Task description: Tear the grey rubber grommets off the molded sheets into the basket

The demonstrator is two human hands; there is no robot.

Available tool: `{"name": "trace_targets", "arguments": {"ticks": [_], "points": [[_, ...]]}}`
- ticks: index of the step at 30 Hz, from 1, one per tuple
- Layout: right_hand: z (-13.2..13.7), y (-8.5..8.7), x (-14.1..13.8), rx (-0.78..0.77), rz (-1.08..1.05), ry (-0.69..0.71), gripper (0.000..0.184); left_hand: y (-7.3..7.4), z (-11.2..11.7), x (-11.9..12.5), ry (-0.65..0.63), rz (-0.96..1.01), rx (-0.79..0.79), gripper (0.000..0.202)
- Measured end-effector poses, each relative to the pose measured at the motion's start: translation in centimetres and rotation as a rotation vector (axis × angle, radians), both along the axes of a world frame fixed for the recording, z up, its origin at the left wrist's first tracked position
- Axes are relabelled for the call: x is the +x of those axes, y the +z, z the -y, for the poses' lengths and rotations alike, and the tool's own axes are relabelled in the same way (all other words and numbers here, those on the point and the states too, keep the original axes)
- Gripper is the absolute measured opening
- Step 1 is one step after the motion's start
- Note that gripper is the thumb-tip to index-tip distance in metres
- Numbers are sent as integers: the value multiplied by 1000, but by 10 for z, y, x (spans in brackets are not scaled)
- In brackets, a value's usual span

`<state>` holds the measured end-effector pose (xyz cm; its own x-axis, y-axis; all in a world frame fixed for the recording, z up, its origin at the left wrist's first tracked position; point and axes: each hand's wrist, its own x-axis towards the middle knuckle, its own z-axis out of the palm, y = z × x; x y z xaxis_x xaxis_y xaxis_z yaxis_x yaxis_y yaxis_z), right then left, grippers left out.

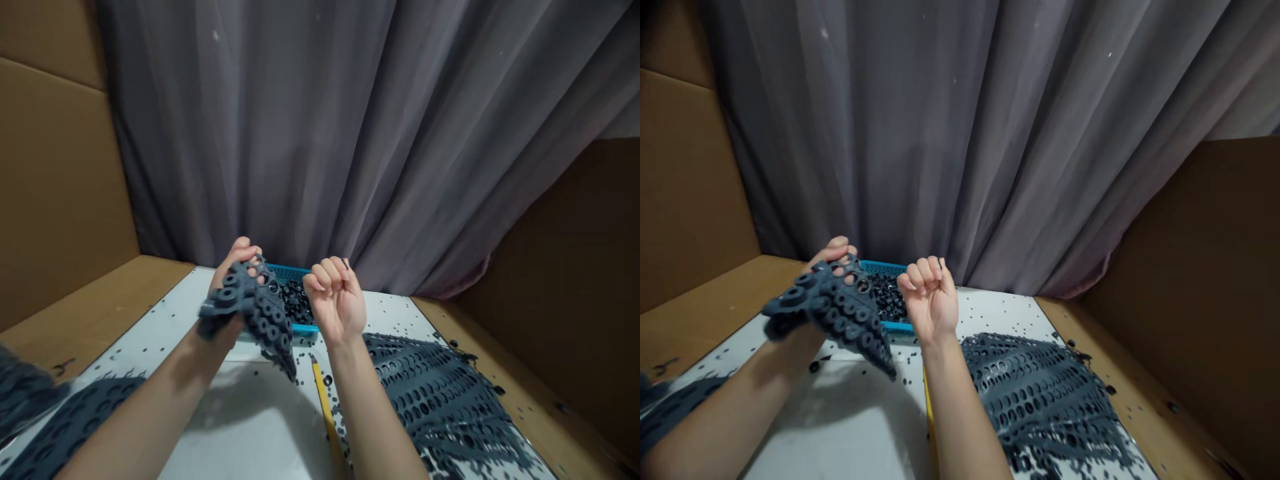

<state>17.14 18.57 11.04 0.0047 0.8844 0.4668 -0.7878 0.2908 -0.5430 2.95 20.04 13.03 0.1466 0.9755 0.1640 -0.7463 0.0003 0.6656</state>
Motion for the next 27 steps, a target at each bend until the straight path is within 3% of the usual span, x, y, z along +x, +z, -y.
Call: {"name": "trace_targets", "arguments": {"ticks": [3,6,9,15,18,21,25,27], "points": [[-11,-7,9,94,296,-181,35,4,6,1,43,-46,133,29],[-32,-31,19,140,926,-567,26,5,12,5,23,-121,205,25],[-51,-57,27,139,1413,-689,19,8,14,8,14,-167,263,22],[-69,-83,34,116,1461,-594,15,22,-3,2,-21,-426,292,17],[-74,-85,38,106,1462,-530,12,34,-17,-10,93,-674,142,15],[-79,-85,41,90,1478,-473,12,52,-28,-18,194,-748,60,12],[-83,-83,46,83,1532,-439,30,77,-29,-19,225,-772,112,9],[-81,-80,52,93,1555,-454,47,80,-20,-21,259,-785,153,13]]}}
